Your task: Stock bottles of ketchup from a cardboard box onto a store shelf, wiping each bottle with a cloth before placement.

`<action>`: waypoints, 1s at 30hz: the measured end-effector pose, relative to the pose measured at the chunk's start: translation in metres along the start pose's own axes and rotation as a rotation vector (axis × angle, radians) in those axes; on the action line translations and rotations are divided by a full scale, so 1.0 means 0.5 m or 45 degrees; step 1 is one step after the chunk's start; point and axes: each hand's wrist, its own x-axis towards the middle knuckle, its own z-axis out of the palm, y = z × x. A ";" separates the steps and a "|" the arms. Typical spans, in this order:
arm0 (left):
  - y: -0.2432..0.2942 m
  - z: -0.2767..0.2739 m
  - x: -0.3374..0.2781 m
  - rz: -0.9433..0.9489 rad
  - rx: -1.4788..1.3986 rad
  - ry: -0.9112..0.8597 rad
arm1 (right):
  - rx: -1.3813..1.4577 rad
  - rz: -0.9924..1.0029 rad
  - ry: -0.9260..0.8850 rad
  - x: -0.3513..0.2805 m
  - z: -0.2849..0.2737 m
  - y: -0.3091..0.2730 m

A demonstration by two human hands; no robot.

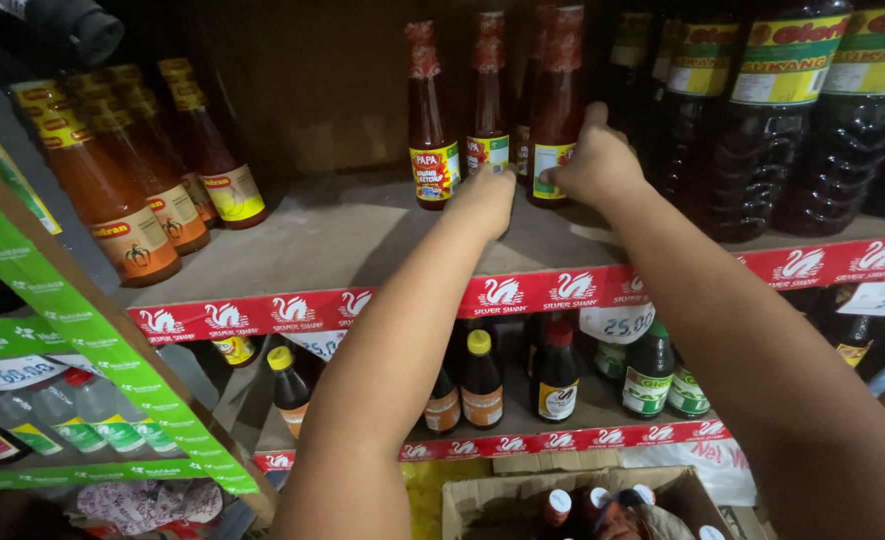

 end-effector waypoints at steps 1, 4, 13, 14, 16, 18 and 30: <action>-0.001 0.004 0.000 0.009 0.007 0.015 | 0.014 0.001 -0.002 -0.001 -0.001 -0.002; 0.003 0.006 0.004 0.010 0.043 0.031 | 0.008 0.009 0.004 -0.002 0.001 -0.009; 0.019 0.016 0.035 -0.060 0.118 -0.017 | 0.000 0.041 -0.007 0.020 0.029 0.002; 0.019 0.017 0.039 -0.067 0.120 -0.032 | -0.002 0.044 -0.008 0.023 0.031 -0.001; 0.024 0.012 0.043 -0.090 0.087 -0.041 | -0.024 0.059 -0.019 0.026 0.034 -0.003; 0.022 0.020 0.057 -0.114 0.054 -0.049 | -0.045 0.074 -0.030 0.030 0.038 -0.005; 0.019 -0.021 0.026 -0.248 0.049 -0.024 | -0.016 0.076 -0.045 0.034 0.058 0.005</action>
